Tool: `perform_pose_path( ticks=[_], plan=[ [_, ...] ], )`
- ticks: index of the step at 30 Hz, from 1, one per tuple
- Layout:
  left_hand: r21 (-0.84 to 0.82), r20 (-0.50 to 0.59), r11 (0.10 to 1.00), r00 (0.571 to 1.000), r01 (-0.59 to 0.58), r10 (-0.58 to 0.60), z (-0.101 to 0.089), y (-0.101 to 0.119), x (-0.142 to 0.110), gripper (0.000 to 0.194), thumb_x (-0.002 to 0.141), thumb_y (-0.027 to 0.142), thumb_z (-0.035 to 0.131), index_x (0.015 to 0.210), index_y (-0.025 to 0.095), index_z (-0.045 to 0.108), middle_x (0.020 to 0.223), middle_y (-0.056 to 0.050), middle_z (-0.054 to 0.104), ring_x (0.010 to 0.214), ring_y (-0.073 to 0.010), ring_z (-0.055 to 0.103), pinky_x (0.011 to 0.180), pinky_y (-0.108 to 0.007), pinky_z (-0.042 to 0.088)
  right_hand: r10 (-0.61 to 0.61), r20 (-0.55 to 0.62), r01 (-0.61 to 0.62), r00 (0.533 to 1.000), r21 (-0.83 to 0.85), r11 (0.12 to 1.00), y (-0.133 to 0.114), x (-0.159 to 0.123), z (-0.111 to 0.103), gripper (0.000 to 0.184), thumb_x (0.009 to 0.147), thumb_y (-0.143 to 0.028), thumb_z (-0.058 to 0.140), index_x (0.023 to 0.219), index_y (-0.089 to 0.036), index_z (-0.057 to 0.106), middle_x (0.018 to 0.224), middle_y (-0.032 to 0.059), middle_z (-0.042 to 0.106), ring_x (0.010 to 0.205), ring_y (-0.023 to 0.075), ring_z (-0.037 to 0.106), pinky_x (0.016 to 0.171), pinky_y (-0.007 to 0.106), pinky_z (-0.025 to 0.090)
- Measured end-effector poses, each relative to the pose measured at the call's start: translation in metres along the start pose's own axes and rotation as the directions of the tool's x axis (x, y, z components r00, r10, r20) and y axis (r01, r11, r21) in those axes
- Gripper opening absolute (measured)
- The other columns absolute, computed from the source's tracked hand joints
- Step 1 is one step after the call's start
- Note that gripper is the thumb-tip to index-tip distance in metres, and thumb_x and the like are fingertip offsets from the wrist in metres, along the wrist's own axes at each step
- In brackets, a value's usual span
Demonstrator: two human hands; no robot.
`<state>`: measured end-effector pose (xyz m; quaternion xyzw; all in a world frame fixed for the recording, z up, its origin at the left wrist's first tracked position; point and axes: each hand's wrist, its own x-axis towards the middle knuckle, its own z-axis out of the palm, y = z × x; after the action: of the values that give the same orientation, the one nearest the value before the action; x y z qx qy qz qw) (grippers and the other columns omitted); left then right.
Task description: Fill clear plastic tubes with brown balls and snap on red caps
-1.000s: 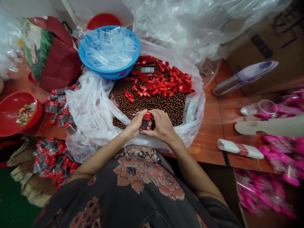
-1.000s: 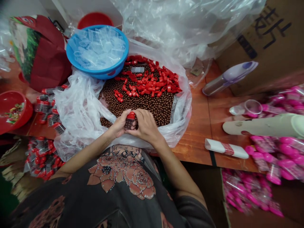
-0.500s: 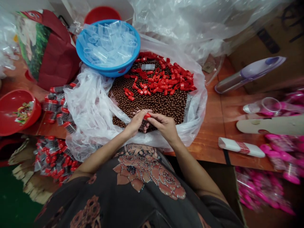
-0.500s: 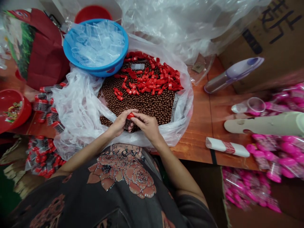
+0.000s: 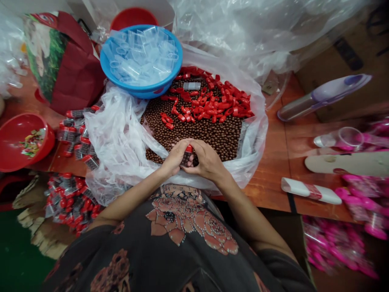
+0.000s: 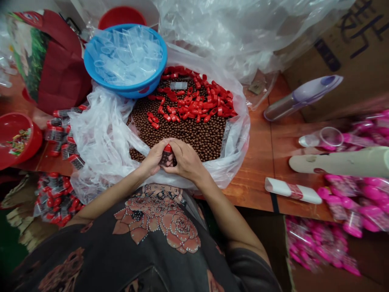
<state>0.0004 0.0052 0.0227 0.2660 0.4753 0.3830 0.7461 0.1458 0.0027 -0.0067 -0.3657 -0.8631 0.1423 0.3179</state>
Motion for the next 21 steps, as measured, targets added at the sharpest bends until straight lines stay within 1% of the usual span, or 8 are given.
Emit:
perform_pose_path(
  ticks=[2, 5, 10, 13, 15, 17, 19, 21],
  plan=[
    [0.01, -0.005, 0.999, 0.999, -0.036, 0.036, 0.0, -0.002, -0.001, 0.038, 0.09, 0.046, 0.048, 0.116, 0.019, 0.052, 0.05, 0.005, 0.049, 0.037, -0.0096, 0.043, 0.041, -0.022, 0.037, 0.008, -0.022, -0.008, 1.0, -0.004, 1.0, 0.001, -0.001, 0.005, 0.069, 0.078, -0.043, 0.065, 0.134, -0.018, 0.036, 0.118, 0.0159, 0.059, 0.11, 0.031, 0.058, 0.089, 0.048, 0.052],
    [0.042, -0.028, 0.997, 0.997, -0.065, 0.066, -0.001, -0.005, -0.001, 0.043, 0.089, 0.05, 0.047, 0.122, 0.021, 0.049, 0.05, 0.006, 0.049, 0.036, -0.009, 0.042, 0.04, -0.021, 0.036, 0.037, -0.023, -0.037, 0.999, -0.011, 0.999, 0.001, -0.002, 0.01, 0.066, 0.076, -0.043, 0.066, 0.131, -0.019, 0.038, 0.112, 0.0138, 0.06, 0.105, 0.0306, 0.059, 0.086, 0.047, 0.051],
    [0.102, -0.056, 0.99, 0.993, -0.094, 0.1, -0.002, -0.007, 0.0, 0.047, 0.09, 0.052, 0.048, 0.126, 0.022, 0.045, 0.051, 0.006, 0.049, 0.036, -0.0092, 0.043, 0.039, -0.021, 0.034, 0.029, -0.033, -0.03, 0.999, -0.041, 0.999, 0.001, -0.002, 0.011, 0.066, 0.077, -0.043, 0.065, 0.132, -0.019, 0.039, 0.112, 0.0134, 0.062, 0.105, 0.0296, 0.06, 0.085, 0.045, 0.052],
    [0.142, -0.058, 0.985, 0.993, -0.097, 0.106, -0.003, -0.008, 0.0, 0.048, 0.091, 0.054, 0.046, 0.128, 0.024, 0.045, 0.054, 0.005, 0.051, 0.037, -0.0095, 0.045, 0.04, -0.021, 0.035, 0.04, -0.005, -0.04, 0.999, -0.026, 0.999, 0.0, -0.002, 0.009, 0.071, 0.078, -0.044, 0.065, 0.137, -0.017, 0.037, 0.122, 0.0163, 0.059, 0.114, 0.0308, 0.057, 0.091, 0.047, 0.051],
    [0.161, -0.048, 0.983, 0.994, -0.086, 0.095, -0.004, -0.008, 0.0, 0.051, 0.091, 0.056, 0.046, 0.13, 0.024, 0.044, 0.055, 0.005, 0.051, 0.038, -0.0098, 0.046, 0.04, -0.021, 0.036, 0.058, 0.01, -0.058, 0.998, 0.036, 0.998, -0.001, -0.001, 0.006, 0.078, 0.077, -0.046, 0.067, 0.142, -0.015, 0.035, 0.133, 0.0186, 0.054, 0.124, 0.0319, 0.052, 0.099, 0.05, 0.048],
    [0.189, -0.032, 0.978, 0.994, -0.093, 0.1, -0.006, -0.006, 0.0, 0.054, 0.091, 0.056, 0.045, 0.134, 0.023, 0.042, 0.055, 0.004, 0.052, 0.038, -0.0104, 0.046, 0.04, -0.021, 0.037, 0.082, 0.041, -0.087, 0.996, 0.155, 0.984, -0.003, -0.001, 0.002, 0.082, 0.077, -0.047, 0.069, 0.144, -0.015, 0.035, 0.139, 0.0182, 0.051, 0.129, 0.0315, 0.049, 0.104, 0.052, 0.045],
    [0.232, -0.006, 0.967, 0.994, -0.108, 0.112, -0.008, -0.003, -0.001, 0.057, 0.091, 0.056, 0.045, 0.136, 0.021, 0.041, 0.054, 0.004, 0.052, 0.038, -0.0108, 0.047, 0.039, -0.021, 0.036, 0.154, 0.074, -0.169, 0.985, 0.312, 0.935, -0.003, -0.001, -0.003, 0.068, 0.082, -0.045, 0.065, 0.142, -0.019, 0.044, 0.134, 0.0134, 0.058, 0.123, 0.028, 0.056, 0.103, 0.051, 0.048],
    [0.279, 0.03, 0.955, 0.995, -0.1, 0.096, -0.01, -0.001, -0.003, 0.059, 0.092, 0.056, 0.044, 0.139, 0.021, 0.041, 0.052, 0.004, 0.051, 0.037, -0.0104, 0.046, 0.037, -0.02, 0.035, 0.268, 0.105, -0.285, 0.958, 0.477, 0.832, -0.002, -0.002, -0.007, 0.049, 0.089, -0.042, 0.058, 0.134, -0.024, 0.055, 0.12, 0.0076, 0.068, 0.108, 0.023, 0.065, 0.095, 0.046, 0.053]
  ],
)
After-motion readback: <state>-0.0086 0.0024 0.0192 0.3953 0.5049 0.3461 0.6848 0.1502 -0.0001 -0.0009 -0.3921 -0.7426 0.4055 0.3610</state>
